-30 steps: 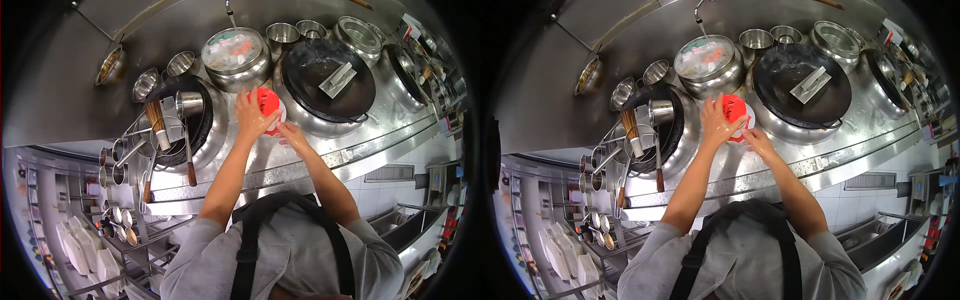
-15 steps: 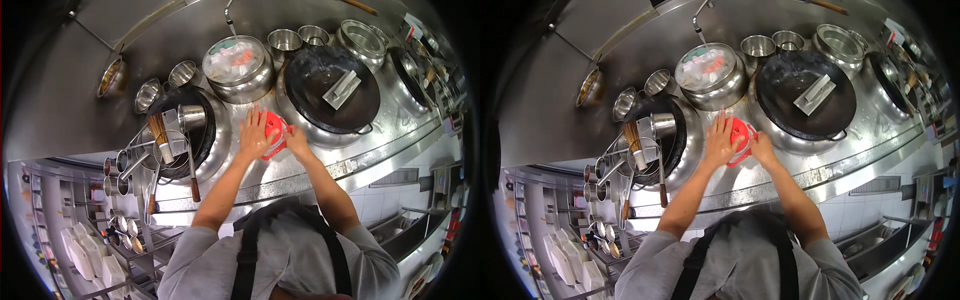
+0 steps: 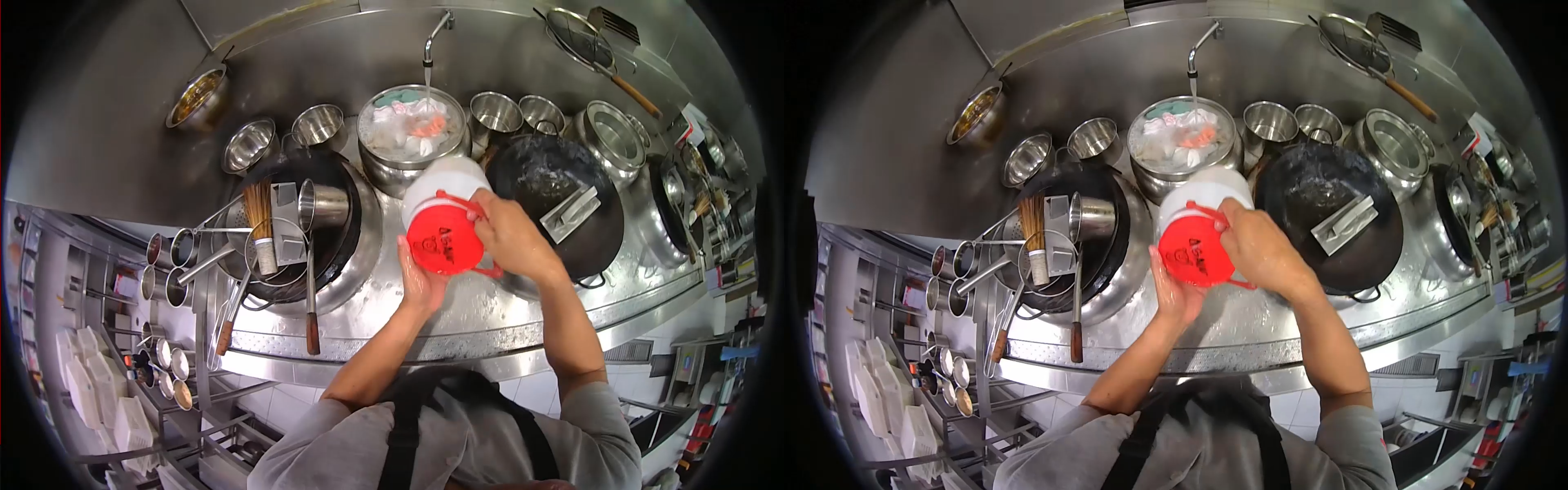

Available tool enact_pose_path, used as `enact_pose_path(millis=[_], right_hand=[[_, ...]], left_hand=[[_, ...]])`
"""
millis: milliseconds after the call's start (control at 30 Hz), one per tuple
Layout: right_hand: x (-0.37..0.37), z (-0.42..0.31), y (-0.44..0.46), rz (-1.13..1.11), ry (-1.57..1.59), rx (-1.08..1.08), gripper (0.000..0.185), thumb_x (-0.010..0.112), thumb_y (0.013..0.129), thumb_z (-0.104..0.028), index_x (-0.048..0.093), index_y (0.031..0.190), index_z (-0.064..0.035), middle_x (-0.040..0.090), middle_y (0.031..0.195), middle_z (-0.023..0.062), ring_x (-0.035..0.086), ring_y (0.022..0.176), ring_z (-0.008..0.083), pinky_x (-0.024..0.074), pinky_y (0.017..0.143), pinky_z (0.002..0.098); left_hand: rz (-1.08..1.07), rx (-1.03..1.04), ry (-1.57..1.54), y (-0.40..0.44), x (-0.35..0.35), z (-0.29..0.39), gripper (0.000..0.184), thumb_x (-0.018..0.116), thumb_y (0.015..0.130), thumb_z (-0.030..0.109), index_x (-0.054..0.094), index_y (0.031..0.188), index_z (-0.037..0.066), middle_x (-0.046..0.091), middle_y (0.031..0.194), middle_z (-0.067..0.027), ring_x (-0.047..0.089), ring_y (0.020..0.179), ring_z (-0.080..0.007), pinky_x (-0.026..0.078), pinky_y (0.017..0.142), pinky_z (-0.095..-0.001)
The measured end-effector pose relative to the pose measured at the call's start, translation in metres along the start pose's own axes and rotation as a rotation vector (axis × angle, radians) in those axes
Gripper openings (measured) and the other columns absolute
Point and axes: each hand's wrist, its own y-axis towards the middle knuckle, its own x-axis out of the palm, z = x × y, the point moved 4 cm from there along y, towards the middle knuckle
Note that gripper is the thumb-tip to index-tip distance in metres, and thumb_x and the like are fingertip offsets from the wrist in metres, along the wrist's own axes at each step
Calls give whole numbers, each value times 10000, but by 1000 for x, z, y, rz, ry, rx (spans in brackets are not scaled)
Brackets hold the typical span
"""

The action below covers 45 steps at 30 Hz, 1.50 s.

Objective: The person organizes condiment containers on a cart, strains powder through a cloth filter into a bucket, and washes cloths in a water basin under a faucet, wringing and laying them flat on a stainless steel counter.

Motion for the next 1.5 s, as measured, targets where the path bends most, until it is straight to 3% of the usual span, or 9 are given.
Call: enact_pose_path(millis=[133, 500, 800, 1033, 1133, 1233, 1333, 1400, 1500], right_hand=[[-29, -3, 55, 118, -54, -104, 140, 502, 910, -59, 504, 1003, 47, 607, 826, 314, 615, 850, 501, 476, 732, 493], [8, 91, 203, 257, -157, -252, 96, 509, 865, 15, 490, 958, 31, 586, 955, 269, 587, 927, 466, 467, 833, 495], [14, 74, 233, 404, -351, -264, 174, 496, 901, -40, 507, 1052, 45, 604, 1050, 280, 608, 985, 454, 483, 881, 521], [15, 40, 204, 435, -49, -213, 206, 526, 986, -139, 544, 1002, 65, 622, 930, 309, 606, 896, 497, 464, 782, 530], [7, 20, 179, 514, 89, -189, 235, 521, 1003, -169, 562, 999, 63, 626, 872, 300, 603, 860, 501, 459, 757, 523], [7, 2, 140, 548, 122, -257, 275, 509, 1016, -209, 592, 993, 53, 626, 860, 298, 602, 833, 496, 458, 735, 520], [7, -3, 105, 502, 61, -270, 294, 528, 990, -221, 647, 959, 46, 652, 922, 299, 629, 882, 475, 484, 768, 519], [14, -6, 77, 411, 163, -140, 294, 552, 967, -217, 667, 946, 53, 664, 885, 289, 646, 836, 452, 491, 760, 500], [31, 4, 36, 284, 389, 66, 299, 572, 947, -225, 678, 908, 52, 669, 825, 275, 681, 796, 372, 510, 726, 464]], left_hand=[[-125, 222, -7, 91, 23, 29, 782, 280, 995, 703, 452, 1460, 98, 540, 1424, -107, 521, 1304, -289, 419, 1100, -478], [55, 312, -38, 286, -31, 36, 780, 292, 974, 717, 502, 1410, 106, 582, 1369, -98, 562, 1249, -283, 465, 1044, -457], [145, 257, -167, 314, -17, 38, 823, 322, 946, 757, 447, 1453, 121, 527, 1435, -81, 515, 1304, -284, 426, 1089, -459], [194, 287, -32, 262, -17, 27, 909, 376, 959, 734, 218, 1585, 95, 376, 1565, -162, 348, 1442, -356, 318, 1170, -489], [469, 952, 965, 205, -9, 39, 749, 316, 1053, 562, 229, 1578, 34, 359, 1567, -223, 313, 1449, -416, 238, 1198, -508], [401, 1180, 1441, 142, 20, 71, 635, 264, 1090, 429, 304, 1542, -13, 362, 1554, -261, 308, 1448, -432, 200, 1203, -514], [128, 993, 1580, 104, 48, 102, 545, 335, 1089, 368, 435, 1483, 5, 462, 1486, -250, 361, 1424, -418, 239, 1184, -523], [175, 848, 1866, 84, 66, 110, 507, 367, 1083, 333, 472, 1446, -5, 482, 1447, -284, 391, 1394, -443, 245, 1178, -520], [163, 1072, 1626, 11, 70, 89, 544, 351, 1087, 308, 395, 1467, -80, 379, 1526, -296, 330, 1433, -438, 230, 1181, -515]])
